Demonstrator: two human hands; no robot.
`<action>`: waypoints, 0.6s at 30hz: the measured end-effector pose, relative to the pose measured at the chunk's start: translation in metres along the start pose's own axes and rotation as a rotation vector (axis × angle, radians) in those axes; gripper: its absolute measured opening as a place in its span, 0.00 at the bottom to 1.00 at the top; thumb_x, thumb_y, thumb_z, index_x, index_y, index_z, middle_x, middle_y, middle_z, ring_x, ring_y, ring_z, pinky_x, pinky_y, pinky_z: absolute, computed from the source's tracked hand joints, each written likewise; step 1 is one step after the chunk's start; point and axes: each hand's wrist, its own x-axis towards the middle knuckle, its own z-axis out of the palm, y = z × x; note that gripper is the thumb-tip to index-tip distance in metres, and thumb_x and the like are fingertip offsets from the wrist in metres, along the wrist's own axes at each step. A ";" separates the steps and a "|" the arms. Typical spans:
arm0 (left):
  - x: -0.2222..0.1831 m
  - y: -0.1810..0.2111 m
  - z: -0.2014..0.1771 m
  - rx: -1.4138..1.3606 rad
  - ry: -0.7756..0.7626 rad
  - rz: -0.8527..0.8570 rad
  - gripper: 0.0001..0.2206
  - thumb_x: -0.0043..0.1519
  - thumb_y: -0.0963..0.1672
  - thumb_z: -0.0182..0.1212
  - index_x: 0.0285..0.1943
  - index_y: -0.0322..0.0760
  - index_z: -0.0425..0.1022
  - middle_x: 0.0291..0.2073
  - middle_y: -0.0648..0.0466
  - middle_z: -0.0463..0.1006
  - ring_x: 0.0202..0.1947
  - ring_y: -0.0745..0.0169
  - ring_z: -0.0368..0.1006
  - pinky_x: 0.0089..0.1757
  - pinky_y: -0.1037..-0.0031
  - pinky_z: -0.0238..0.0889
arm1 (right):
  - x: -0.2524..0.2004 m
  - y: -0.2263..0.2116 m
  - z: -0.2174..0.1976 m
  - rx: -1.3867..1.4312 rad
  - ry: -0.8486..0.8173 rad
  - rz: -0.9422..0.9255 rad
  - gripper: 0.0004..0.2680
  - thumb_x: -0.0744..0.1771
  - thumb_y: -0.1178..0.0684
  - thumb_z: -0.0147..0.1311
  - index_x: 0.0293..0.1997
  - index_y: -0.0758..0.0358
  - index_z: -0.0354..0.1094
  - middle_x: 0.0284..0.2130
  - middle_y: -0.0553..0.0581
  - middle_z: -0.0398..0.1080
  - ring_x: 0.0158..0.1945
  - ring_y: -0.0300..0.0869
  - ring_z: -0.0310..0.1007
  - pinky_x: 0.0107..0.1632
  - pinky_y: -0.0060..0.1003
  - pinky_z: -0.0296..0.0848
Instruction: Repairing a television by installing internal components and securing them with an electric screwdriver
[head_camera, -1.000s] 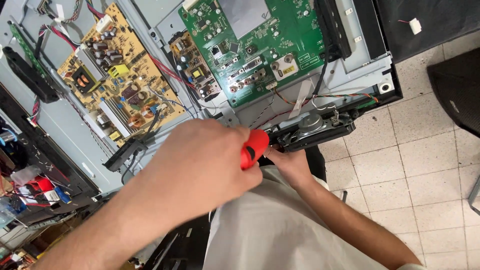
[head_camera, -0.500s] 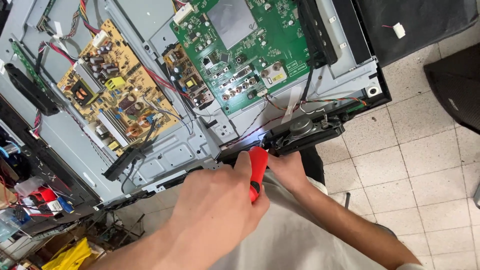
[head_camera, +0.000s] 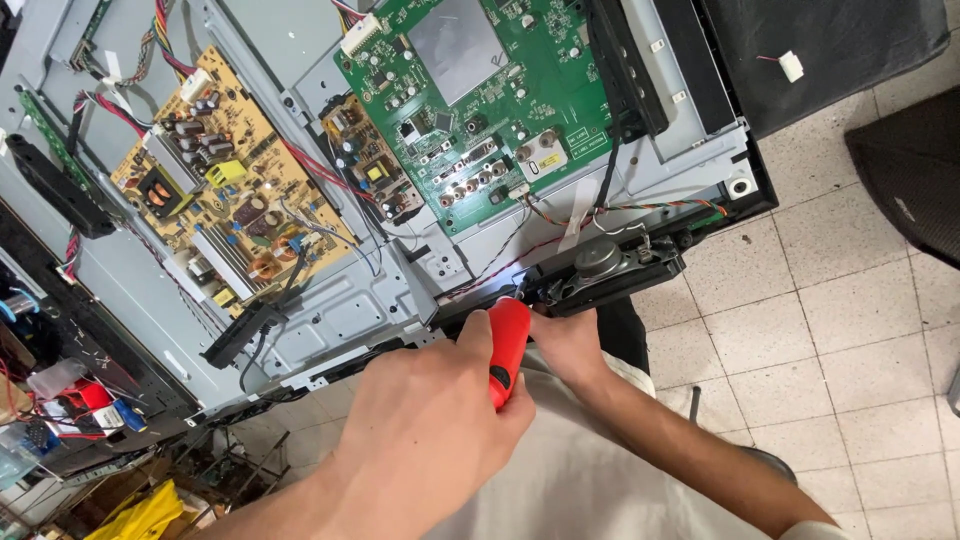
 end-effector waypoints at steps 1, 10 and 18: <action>0.000 0.000 0.000 0.000 -0.002 0.001 0.20 0.70 0.56 0.54 0.57 0.40 0.68 0.26 0.51 0.85 0.27 0.37 0.83 0.29 0.49 0.72 | -0.001 0.000 0.000 0.000 0.001 0.002 0.11 0.63 0.59 0.71 0.35 0.53 0.67 0.30 0.44 0.65 0.36 0.32 0.60 0.39 0.34 0.66; 0.004 -0.003 -0.003 -0.031 -0.039 -0.081 0.21 0.69 0.58 0.55 0.56 0.43 0.69 0.27 0.48 0.84 0.29 0.36 0.82 0.32 0.48 0.72 | -0.001 0.000 -0.001 -0.015 0.032 0.007 0.12 0.63 0.60 0.71 0.32 0.52 0.65 0.28 0.43 0.63 0.35 0.32 0.58 0.38 0.34 0.64; 0.003 -0.014 0.008 -0.195 0.194 -0.094 0.19 0.64 0.57 0.61 0.51 0.43 0.74 0.23 0.43 0.82 0.26 0.25 0.78 0.29 0.40 0.69 | -0.001 0.001 -0.003 -0.048 0.054 -0.001 0.14 0.62 0.60 0.71 0.30 0.51 0.63 0.26 0.42 0.61 0.34 0.32 0.56 0.36 0.34 0.62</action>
